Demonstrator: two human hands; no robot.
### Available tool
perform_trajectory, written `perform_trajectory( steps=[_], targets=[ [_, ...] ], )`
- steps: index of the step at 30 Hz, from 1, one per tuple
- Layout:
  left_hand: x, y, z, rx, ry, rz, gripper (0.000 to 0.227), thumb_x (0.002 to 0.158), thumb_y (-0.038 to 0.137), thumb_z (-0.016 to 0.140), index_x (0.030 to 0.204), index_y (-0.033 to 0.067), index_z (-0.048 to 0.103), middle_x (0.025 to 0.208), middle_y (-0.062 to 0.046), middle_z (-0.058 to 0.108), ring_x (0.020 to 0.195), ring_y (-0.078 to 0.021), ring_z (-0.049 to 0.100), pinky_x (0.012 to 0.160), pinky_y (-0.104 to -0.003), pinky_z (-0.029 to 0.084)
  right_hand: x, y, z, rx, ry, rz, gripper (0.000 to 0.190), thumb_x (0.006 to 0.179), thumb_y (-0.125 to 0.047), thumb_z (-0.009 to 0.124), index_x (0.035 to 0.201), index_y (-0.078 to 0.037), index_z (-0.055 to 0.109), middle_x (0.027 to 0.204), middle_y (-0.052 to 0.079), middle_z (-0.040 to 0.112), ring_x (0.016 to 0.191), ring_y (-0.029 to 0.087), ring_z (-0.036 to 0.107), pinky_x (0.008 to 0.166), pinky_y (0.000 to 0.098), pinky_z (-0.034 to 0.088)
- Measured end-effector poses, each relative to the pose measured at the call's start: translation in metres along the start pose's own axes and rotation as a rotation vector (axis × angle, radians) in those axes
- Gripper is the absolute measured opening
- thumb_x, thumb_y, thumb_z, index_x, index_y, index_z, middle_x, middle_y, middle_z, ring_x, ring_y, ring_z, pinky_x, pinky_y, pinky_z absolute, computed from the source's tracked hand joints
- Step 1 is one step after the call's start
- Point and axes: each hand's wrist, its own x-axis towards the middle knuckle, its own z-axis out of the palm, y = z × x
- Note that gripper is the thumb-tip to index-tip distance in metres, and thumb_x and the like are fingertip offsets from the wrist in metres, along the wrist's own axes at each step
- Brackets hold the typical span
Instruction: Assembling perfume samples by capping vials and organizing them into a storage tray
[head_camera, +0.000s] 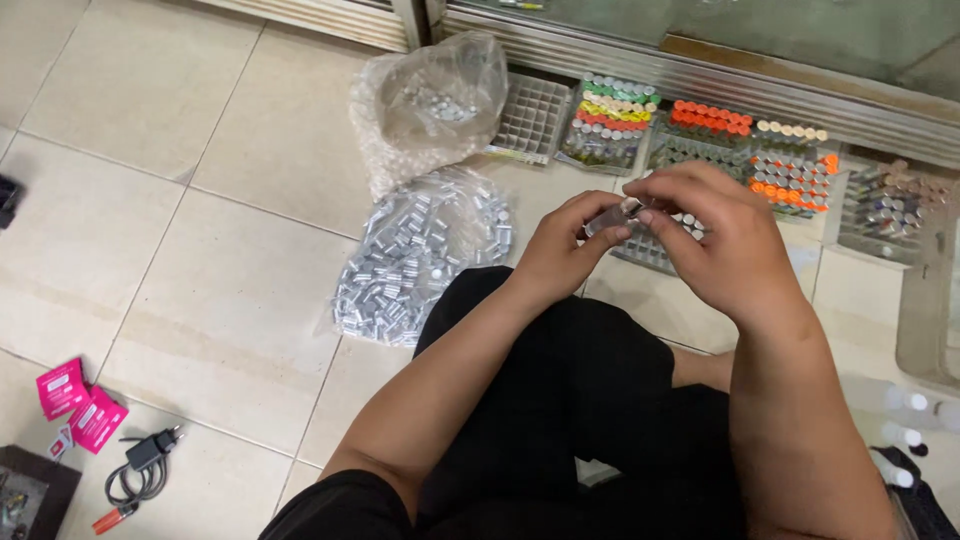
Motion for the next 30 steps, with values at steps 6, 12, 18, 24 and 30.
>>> perform_trajectory(
  steps=[6,12,18,24,30],
  targets=[
    [0.018,0.015,0.061,-0.052,-0.1,-0.03,0.029,0.094,0.022,0.072,0.122,0.0132,0.07,0.116,0.001,0.071,0.097,-0.0133,0.063,0.083,-0.026,0.046,-0.047,0.029,-0.037,-0.162,0.084,0.027,0.023,0.106,-0.006,0.062,0.127,-0.002,0.072,0.119,0.014,0.07,0.106,0.03,0.067,0.09,0.0379,0.051],
    [0.025,-0.005,0.12,-0.037,-0.237,-0.071,0.038,0.092,0.027,0.071,0.126,0.0109,0.069,0.122,-0.003,0.071,0.108,-0.0178,0.066,0.091,-0.028,0.048,-0.092,0.053,-0.064,-0.212,0.142,0.167,0.016,0.105,-0.004,0.065,0.119,-0.004,0.073,0.109,0.011,0.072,0.099,0.027,0.068,0.09,0.0354,0.05],
    [0.012,-0.056,0.146,-0.085,-0.102,0.045,0.031,0.088,0.013,0.082,0.118,0.0114,0.076,0.107,-0.012,0.076,0.106,-0.0277,0.072,0.085,-0.035,0.057,-0.108,0.086,-0.051,-0.215,0.026,0.422,0.014,0.096,-0.015,0.073,0.106,-0.007,0.069,0.095,0.014,0.073,0.087,0.035,0.072,0.078,0.0504,0.055],
    [0.011,-0.08,0.144,-0.059,-0.093,0.091,0.032,0.085,0.011,0.084,0.117,0.0147,0.077,0.106,-0.008,0.077,0.1,-0.0289,0.074,0.082,-0.036,0.058,-0.09,0.087,-0.036,-0.284,-0.232,0.736,0.029,0.107,-0.032,0.051,0.092,-0.009,0.062,0.075,0.016,0.065,0.081,0.042,0.069,0.075,0.0523,0.052],
    [0.013,-0.087,0.141,-0.09,-0.088,0.088,0.035,0.081,0.009,0.086,0.115,0.012,0.078,0.102,-0.011,0.078,0.093,-0.0276,0.075,0.077,-0.035,0.059,-0.093,0.104,-0.025,-0.326,-0.18,0.86,0.06,0.104,-0.055,0.05,0.064,-0.012,0.059,0.055,0.012,0.061,0.074,0.042,0.068,0.068,0.0463,0.048]
  ],
)
